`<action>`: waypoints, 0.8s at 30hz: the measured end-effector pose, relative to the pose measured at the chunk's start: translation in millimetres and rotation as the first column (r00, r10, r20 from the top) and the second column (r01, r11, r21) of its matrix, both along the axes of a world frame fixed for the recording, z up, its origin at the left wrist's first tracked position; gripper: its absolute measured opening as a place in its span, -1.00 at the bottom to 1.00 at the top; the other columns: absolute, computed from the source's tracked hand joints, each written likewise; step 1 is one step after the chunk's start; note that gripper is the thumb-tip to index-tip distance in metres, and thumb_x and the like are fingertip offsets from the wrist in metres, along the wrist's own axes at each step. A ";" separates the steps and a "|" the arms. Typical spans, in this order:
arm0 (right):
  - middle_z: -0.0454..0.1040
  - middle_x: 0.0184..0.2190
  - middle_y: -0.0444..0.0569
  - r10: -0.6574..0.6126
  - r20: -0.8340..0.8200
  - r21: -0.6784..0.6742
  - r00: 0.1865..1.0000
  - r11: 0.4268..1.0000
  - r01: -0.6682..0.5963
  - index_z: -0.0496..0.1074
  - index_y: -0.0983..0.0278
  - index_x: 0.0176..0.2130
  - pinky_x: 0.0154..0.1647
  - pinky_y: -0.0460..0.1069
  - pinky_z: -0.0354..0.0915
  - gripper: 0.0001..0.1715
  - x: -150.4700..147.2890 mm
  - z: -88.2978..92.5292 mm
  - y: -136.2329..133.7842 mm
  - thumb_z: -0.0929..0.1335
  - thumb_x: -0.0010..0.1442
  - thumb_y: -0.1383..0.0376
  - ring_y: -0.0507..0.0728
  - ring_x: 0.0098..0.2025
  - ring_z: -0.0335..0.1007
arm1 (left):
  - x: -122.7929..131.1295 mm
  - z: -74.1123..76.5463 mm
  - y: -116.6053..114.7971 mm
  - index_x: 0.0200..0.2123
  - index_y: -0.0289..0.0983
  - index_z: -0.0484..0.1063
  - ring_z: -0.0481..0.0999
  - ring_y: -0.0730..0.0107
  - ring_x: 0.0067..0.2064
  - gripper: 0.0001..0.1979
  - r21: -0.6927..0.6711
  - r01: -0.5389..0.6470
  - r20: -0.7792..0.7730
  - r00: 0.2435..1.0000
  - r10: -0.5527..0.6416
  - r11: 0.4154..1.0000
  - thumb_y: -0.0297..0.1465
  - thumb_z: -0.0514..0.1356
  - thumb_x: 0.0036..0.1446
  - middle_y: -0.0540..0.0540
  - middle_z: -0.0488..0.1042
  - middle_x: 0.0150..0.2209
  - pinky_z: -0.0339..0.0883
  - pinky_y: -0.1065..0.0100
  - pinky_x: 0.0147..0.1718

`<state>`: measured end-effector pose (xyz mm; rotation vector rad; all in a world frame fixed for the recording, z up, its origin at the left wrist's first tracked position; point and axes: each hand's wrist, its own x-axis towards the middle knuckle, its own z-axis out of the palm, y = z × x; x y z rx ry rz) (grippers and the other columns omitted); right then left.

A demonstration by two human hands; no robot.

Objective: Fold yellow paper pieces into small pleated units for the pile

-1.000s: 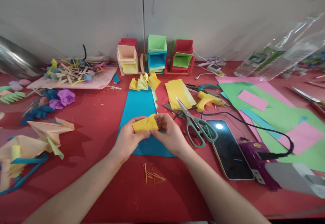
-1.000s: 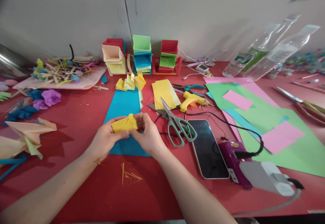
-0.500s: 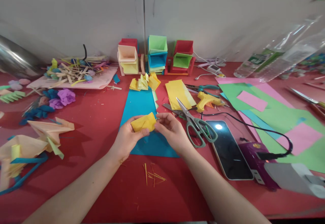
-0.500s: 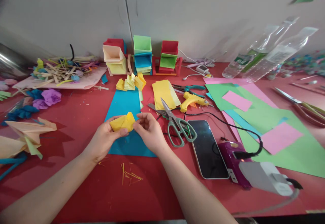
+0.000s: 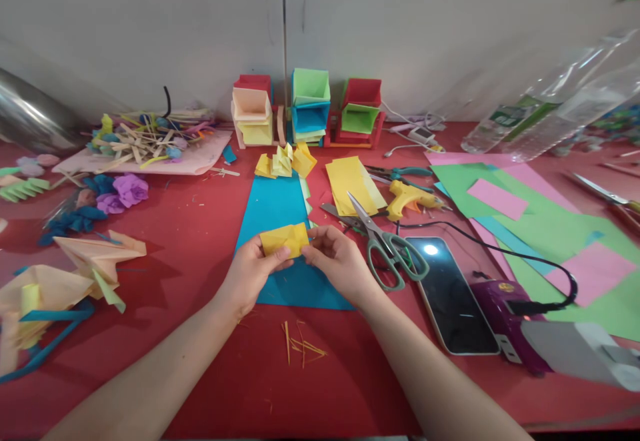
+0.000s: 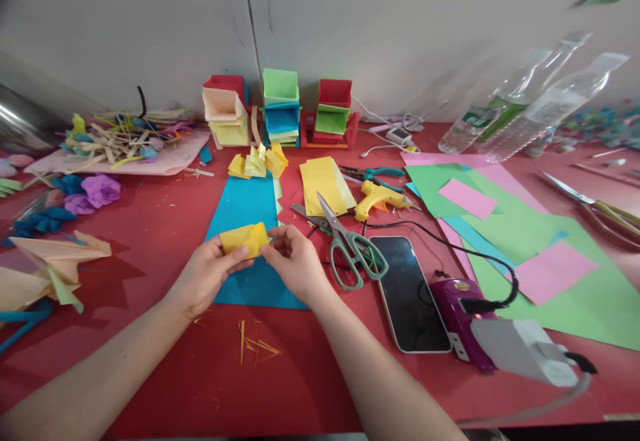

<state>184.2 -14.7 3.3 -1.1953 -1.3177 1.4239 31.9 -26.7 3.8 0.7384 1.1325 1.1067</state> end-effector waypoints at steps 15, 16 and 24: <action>0.40 -0.43 -0.10 0.050 0.135 0.071 0.990 0.996 -0.060 0.26 0.29 -0.26 -0.40 -0.05 0.23 -0.74 -5.5 2.0 -4.9 0.35 0.01 0.27 0.05 -0.40 0.33 | 2.4 -5.8 1.2 -0.26 -0.33 0.43 0.52 0.35 -0.31 -0.68 0.010 -0.053 -0.002 0.999 0.053 0.999 -0.38 0.33 -0.15 -0.07 0.54 -0.32 0.43 0.34 -0.33; 0.40 -0.44 -0.10 0.048 0.141 0.071 0.989 0.996 -0.058 0.26 0.29 -0.26 -0.41 -0.05 0.22 -0.74 -5.9 2.0 -4.8 0.35 0.01 0.27 0.05 -0.41 0.33 | 3.0 -5.7 1.2 -0.27 -0.33 0.43 0.53 0.36 -0.32 -0.68 0.005 -0.060 -0.005 0.998 0.060 0.998 -0.38 0.33 -0.15 -0.07 0.54 -0.33 0.44 0.34 -0.34; 0.36 -0.52 -0.18 0.092 0.030 0.021 0.995 0.995 -0.093 0.26 0.28 -0.27 -0.39 -0.05 0.24 -0.76 -4.0 4.1 -2.7 0.34 -0.01 0.33 0.01 -0.47 0.31 | 0.1 -5.2 2.3 -0.27 -0.35 0.43 0.53 0.37 -0.34 -0.70 -0.018 -0.065 0.001 0.998 0.065 0.998 -0.38 0.32 -0.14 -0.10 0.54 -0.30 0.44 0.40 -0.42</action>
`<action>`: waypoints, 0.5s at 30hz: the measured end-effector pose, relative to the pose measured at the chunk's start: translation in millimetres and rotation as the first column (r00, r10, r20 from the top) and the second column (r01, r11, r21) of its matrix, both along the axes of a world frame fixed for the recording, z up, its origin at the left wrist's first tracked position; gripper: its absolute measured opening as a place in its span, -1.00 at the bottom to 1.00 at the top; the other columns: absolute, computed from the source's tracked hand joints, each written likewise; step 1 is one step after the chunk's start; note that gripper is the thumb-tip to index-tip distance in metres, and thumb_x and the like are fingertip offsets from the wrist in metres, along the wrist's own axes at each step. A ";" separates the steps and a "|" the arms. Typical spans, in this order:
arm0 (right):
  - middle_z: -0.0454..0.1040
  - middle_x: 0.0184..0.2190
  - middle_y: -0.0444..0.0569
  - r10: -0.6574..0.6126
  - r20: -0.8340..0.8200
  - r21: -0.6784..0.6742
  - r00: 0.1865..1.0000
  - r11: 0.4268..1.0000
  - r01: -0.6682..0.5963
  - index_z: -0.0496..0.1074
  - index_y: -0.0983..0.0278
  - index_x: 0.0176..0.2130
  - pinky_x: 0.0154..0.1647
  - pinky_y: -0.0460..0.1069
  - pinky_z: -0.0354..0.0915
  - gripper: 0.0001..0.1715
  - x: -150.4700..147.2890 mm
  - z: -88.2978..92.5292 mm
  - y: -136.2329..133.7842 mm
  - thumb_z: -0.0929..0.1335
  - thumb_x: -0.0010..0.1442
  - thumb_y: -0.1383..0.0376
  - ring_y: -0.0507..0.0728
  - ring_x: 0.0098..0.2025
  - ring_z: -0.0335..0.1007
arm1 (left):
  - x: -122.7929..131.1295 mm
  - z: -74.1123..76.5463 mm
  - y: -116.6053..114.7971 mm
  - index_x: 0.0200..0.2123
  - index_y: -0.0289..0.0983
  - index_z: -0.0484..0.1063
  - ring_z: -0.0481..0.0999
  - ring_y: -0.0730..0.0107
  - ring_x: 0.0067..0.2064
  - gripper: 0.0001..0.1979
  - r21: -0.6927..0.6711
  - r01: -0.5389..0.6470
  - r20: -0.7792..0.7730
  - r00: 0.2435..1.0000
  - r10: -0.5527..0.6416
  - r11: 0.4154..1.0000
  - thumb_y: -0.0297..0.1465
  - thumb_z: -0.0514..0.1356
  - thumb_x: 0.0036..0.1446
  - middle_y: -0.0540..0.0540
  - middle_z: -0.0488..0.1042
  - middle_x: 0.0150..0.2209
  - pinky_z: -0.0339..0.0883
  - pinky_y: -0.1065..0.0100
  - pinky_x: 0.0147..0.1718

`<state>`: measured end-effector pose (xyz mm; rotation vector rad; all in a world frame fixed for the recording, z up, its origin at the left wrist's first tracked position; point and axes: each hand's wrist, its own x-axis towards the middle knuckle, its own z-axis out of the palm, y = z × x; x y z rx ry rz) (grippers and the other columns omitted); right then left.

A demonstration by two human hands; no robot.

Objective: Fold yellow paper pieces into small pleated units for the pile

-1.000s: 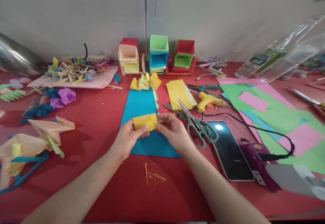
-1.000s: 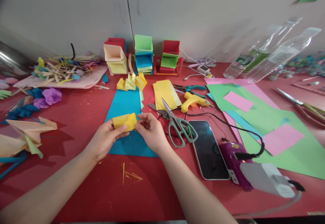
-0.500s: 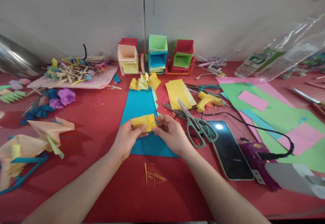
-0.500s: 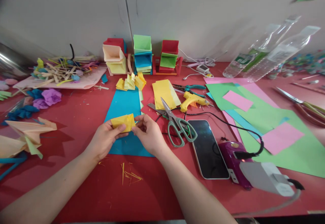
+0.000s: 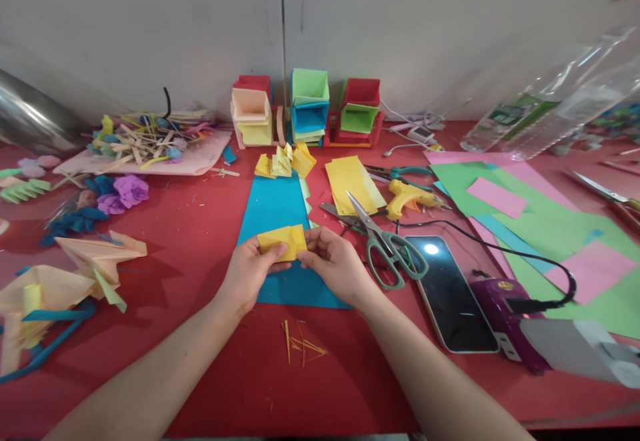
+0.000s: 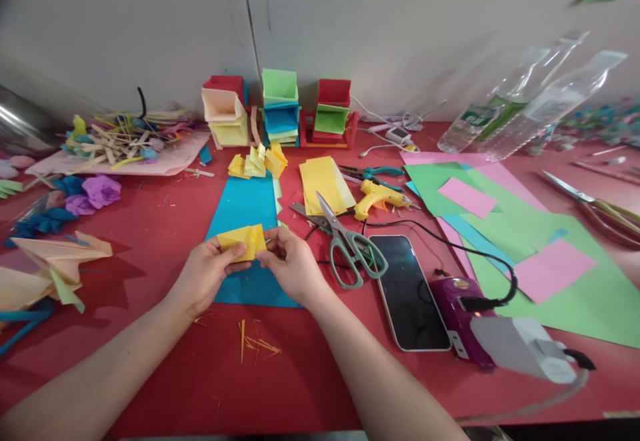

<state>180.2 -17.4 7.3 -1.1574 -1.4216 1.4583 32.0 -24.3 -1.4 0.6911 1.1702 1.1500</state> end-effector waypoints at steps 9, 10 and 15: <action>0.32 -0.54 -0.20 -0.011 0.013 -0.014 1.000 1.000 0.011 0.25 0.28 -0.25 -0.43 -0.06 0.25 -0.74 0.1 1.9 -0.6 0.34 -0.01 0.33 0.00 -0.50 0.31 | 0.2 0.5 -0.8 -0.28 -0.33 0.43 0.52 0.41 -0.41 -0.63 0.048 0.027 -0.101 0.995 -0.022 0.998 -0.39 0.37 -0.23 -0.03 0.54 -0.39 0.43 0.39 -0.42; 0.32 -0.54 -0.20 -0.008 0.017 -0.009 1.000 1.000 0.008 0.25 0.28 -0.25 -0.43 -0.06 0.24 -0.74 -0.1 2.2 -1.0 0.33 -0.01 0.33 0.00 -0.50 0.31 | 0.6 0.1 -1.0 -0.28 -0.33 0.43 0.52 0.41 -0.41 -0.65 0.047 0.019 -0.093 0.996 -0.014 0.999 -0.39 0.36 -0.22 -0.04 0.54 -0.38 0.43 0.39 -0.43; 0.31 -0.54 -0.20 -0.005 0.029 0.003 1.000 1.000 0.005 0.25 0.28 -0.25 -0.42 -0.06 0.23 -0.75 -0.9 3.1 -1.7 0.33 -0.01 0.35 0.00 -0.49 0.29 | 1.6 -0.8 -0.7 -0.28 -0.34 0.43 0.52 0.43 -0.42 -0.69 0.032 -0.004 -0.061 0.998 0.006 0.999 -0.41 0.32 -0.17 -0.06 0.55 -0.35 0.44 0.41 -0.45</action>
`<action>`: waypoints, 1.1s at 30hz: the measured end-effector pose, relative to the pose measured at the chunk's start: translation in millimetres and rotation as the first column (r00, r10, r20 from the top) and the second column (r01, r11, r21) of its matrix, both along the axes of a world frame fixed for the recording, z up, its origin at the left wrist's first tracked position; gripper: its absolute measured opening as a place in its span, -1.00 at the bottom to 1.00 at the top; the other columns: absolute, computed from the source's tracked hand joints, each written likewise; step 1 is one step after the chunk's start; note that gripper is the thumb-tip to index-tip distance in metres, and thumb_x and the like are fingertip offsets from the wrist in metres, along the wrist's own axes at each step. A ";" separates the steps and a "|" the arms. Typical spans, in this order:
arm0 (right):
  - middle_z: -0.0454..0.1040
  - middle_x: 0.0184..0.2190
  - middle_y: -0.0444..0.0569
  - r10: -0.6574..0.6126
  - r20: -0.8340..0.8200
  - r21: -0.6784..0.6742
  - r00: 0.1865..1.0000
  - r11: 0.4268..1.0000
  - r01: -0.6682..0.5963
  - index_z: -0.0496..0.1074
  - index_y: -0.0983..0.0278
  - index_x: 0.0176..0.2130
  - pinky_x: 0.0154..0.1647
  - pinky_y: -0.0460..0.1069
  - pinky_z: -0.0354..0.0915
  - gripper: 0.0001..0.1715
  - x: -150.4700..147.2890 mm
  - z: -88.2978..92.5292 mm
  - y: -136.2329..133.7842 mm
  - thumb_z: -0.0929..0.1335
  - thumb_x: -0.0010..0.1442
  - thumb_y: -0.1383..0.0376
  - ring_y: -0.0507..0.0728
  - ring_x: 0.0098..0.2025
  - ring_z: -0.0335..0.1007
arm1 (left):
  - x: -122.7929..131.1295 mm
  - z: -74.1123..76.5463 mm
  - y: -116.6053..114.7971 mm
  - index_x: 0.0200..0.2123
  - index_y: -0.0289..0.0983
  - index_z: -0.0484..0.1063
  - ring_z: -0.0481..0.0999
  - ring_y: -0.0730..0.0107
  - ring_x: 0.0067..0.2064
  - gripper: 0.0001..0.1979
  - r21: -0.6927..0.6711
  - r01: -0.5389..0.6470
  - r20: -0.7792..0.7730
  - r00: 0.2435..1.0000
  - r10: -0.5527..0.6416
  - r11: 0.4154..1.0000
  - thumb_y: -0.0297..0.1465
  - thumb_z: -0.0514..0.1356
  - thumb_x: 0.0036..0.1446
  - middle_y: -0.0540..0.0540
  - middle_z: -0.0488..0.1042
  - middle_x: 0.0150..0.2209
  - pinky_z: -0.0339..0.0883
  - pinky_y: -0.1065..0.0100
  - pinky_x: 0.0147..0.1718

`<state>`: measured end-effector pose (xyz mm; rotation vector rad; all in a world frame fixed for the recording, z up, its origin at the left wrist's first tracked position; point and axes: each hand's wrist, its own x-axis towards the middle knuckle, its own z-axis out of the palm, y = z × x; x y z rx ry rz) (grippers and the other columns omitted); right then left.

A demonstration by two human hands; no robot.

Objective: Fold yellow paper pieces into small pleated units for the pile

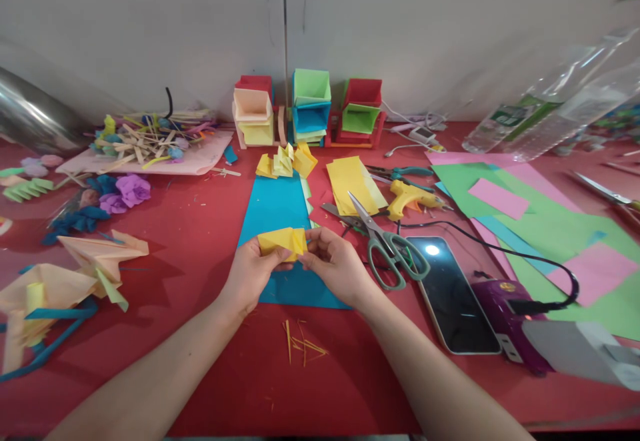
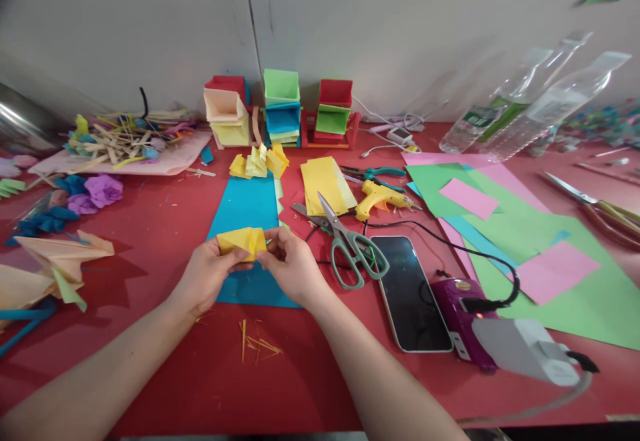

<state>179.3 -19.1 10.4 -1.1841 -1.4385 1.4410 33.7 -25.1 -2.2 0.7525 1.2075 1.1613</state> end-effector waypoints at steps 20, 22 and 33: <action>0.36 -0.47 -0.15 -0.007 0.062 0.056 0.998 0.998 0.004 0.26 0.29 -0.24 -0.43 -0.07 0.19 -0.70 -2.5 -4.3 0.5 0.37 -0.01 0.29 0.02 -0.44 0.27 | 6.1 1.3 -1.7 -0.32 -0.32 0.42 0.51 0.38 -0.39 -0.76 -0.005 -0.039 -0.012 0.999 0.038 0.999 -0.44 0.26 -0.16 -0.03 0.52 -0.40 0.43 0.34 -0.41; 0.36 -0.46 -0.15 0.022 0.033 0.032 0.999 0.999 -0.023 0.26 0.29 -0.25 -0.44 -0.08 0.19 -0.71 -1.4 -4.8 1.3 0.37 -0.01 0.29 0.01 -0.45 0.27 | 5.4 1.3 -2.2 -0.31 -0.32 0.42 0.50 0.40 -0.40 -0.76 -0.014 -0.030 0.001 1.000 0.030 0.999 -0.44 0.26 -0.15 -0.03 0.52 -0.40 0.42 0.35 -0.42; 0.37 -0.47 -0.15 0.001 0.140 0.071 0.990 0.997 -0.011 0.32 0.30 -0.30 -0.49 -0.10 0.17 -0.76 -2.1 -0.7 -0.6 0.37 -0.03 0.31 -0.02 -0.50 0.21 | 2.9 0.0 -2.0 -0.31 -0.34 0.42 0.50 0.39 -0.38 -0.76 -0.015 0.023 0.029 0.999 -0.022 1.000 -0.45 0.28 -0.13 -0.06 0.51 -0.36 0.44 0.33 -0.38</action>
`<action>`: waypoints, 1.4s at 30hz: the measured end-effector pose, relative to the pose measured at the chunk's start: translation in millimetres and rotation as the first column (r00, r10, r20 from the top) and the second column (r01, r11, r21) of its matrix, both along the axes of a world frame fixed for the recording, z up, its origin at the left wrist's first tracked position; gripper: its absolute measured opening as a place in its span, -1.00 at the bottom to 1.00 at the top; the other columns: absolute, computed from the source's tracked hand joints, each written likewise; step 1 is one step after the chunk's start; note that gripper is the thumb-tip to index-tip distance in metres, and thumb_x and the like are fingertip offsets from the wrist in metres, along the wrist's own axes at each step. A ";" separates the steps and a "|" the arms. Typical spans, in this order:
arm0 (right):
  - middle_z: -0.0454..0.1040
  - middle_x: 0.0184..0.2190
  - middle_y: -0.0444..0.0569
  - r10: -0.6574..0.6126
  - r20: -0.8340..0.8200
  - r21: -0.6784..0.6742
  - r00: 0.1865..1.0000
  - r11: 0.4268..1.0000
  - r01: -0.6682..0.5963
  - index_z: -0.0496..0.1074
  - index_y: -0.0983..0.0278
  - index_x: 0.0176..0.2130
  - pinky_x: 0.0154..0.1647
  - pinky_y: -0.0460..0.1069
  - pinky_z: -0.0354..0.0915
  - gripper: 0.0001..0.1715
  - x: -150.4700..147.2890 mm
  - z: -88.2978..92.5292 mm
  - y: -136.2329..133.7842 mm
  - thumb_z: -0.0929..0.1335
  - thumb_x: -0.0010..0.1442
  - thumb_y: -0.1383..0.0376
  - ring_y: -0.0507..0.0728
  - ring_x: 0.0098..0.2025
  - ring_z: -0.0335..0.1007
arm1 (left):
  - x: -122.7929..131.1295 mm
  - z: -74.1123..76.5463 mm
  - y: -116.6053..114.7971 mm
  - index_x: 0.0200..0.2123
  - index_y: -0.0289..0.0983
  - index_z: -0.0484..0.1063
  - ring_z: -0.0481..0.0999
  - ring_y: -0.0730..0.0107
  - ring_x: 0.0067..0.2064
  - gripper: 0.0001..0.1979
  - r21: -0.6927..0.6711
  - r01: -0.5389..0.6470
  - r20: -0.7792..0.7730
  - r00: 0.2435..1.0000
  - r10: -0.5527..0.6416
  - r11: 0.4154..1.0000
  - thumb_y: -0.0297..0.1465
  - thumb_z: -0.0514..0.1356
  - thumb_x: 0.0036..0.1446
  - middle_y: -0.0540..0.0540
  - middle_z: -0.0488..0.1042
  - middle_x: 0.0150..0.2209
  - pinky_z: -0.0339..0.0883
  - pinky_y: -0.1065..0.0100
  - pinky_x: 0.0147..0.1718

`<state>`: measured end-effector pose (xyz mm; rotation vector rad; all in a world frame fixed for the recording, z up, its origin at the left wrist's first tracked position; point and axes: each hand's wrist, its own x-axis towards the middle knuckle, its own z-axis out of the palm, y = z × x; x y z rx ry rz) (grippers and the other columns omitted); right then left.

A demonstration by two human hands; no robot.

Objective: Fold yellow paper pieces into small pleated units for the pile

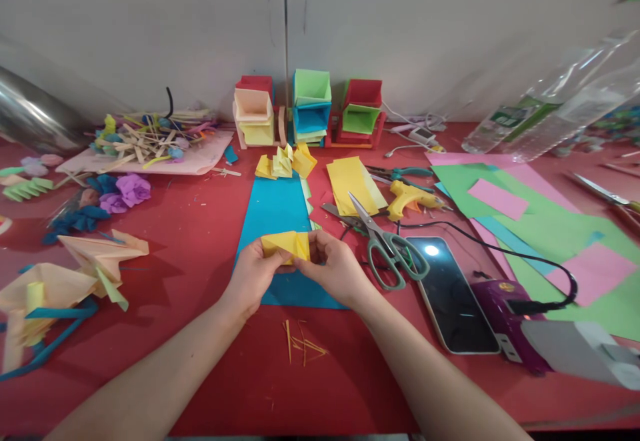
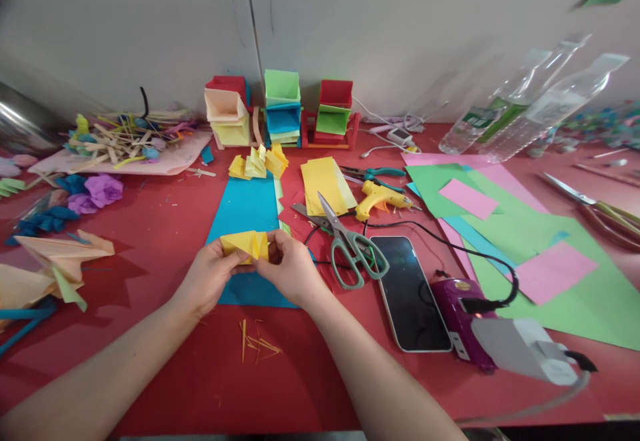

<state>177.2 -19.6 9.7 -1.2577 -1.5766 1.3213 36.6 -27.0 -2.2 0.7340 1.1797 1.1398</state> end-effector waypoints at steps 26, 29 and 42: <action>0.39 -0.28 -0.03 -0.059 -0.105 0.133 0.993 0.989 0.072 0.28 0.29 -0.07 -0.30 -0.04 0.31 -0.51 4.2 5.3 -4.9 0.38 0.01 0.19 0.05 -0.33 0.34 | -1.3 5.2 -0.8 -0.29 -0.29 0.42 0.49 0.40 -0.27 -0.76 0.058 0.012 0.203 0.979 -0.024 0.998 -0.31 0.27 -0.04 -0.04 0.51 -0.30 0.37 0.40 -0.29; 0.42 -0.33 -0.04 -0.134 0.010 0.237 0.991 0.963 0.128 0.33 0.29 -0.16 -0.30 -0.03 0.32 -0.68 1.2 6.4 -6.7 0.35 0.03 0.28 0.06 -0.35 0.34 | -2.0 4.5 -2.3 -0.34 -0.29 0.41 0.47 0.43 -0.31 -0.82 0.093 0.070 0.163 0.983 -0.084 0.993 -0.34 0.26 -0.02 -0.01 0.49 -0.37 0.33 0.40 -0.27; 0.41 -0.28 -0.01 -0.153 0.223 0.699 0.963 0.714 -0.048 0.45 0.16 -0.21 -0.21 0.00 0.32 -0.72 8.0 7.6 -8.1 0.24 0.15 0.44 0.10 -0.21 0.34 | -11.3 9.2 -0.5 -0.26 -0.25 0.50 0.47 0.36 -0.39 -0.72 0.063 0.256 -0.008 0.967 -0.256 0.965 -0.22 0.22 -0.01 -0.07 0.53 -0.38 0.32 0.40 -0.42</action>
